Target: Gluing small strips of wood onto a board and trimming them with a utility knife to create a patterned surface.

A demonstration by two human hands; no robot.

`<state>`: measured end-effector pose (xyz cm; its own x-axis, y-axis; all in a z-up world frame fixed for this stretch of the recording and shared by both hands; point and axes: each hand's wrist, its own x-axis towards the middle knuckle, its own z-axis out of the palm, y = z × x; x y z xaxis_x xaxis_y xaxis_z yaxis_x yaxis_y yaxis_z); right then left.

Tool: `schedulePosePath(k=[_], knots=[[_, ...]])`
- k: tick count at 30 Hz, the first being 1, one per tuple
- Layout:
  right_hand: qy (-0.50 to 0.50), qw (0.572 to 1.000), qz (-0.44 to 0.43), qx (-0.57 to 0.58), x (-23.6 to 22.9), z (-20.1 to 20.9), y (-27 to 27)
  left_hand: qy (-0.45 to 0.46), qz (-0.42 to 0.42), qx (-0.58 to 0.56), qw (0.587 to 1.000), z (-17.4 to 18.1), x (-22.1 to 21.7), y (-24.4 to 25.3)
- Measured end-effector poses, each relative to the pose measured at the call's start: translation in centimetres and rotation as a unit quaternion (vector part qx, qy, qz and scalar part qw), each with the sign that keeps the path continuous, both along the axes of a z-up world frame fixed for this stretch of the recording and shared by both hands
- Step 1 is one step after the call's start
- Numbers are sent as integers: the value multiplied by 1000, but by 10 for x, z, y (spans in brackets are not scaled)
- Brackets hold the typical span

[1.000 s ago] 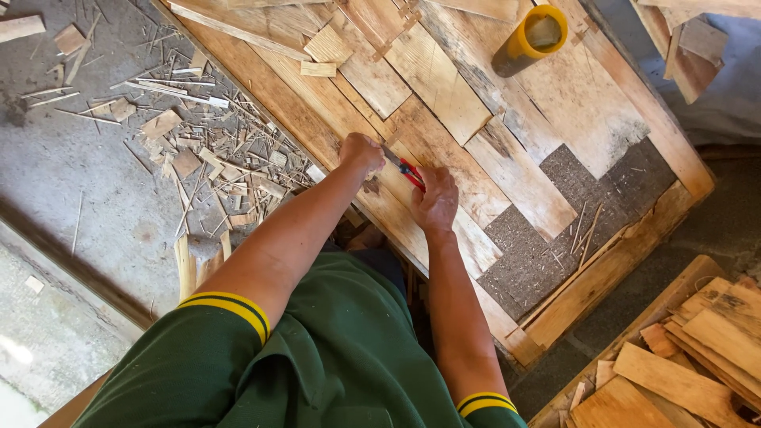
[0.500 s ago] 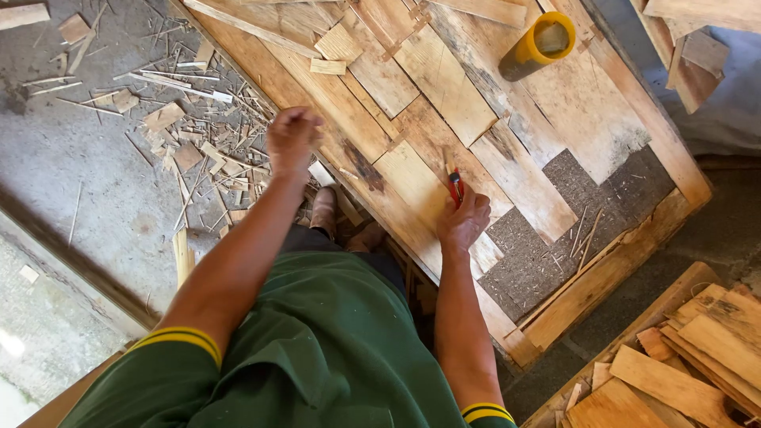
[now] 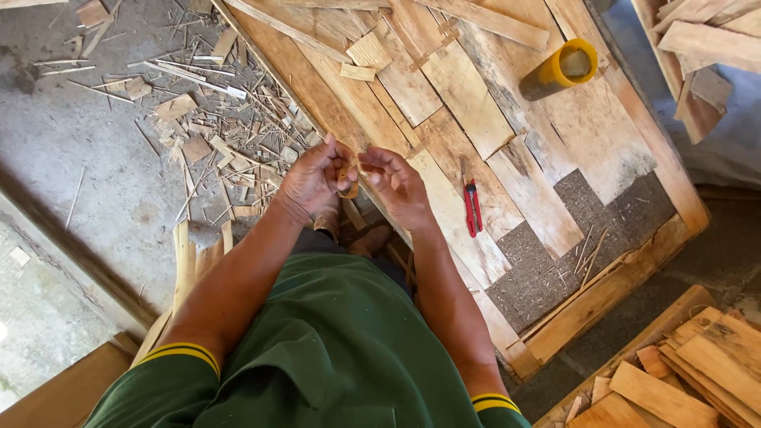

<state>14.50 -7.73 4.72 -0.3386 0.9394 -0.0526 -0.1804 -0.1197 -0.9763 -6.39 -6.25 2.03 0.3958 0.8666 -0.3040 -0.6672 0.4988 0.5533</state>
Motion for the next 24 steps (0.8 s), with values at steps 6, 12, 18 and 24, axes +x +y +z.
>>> schedulePosePath(k=[6, 12, 18, 24], knots=[[-112, 992, -39, 37, -14, -6, 5, 58, 14, 66, 996, 6, 4, -3], [-116, 987, -113, 11, -23, -7, -3, 151, 4, 135, 979, 8, 12, -9], [-45, 957, -258, -122, -22, -82, -4, 158, 53, 162, 973, -4, 20, -26], [121, 908, -199, -347, -9, -89, -12, 65, 102, 156, 980, -3, 8, -33]])
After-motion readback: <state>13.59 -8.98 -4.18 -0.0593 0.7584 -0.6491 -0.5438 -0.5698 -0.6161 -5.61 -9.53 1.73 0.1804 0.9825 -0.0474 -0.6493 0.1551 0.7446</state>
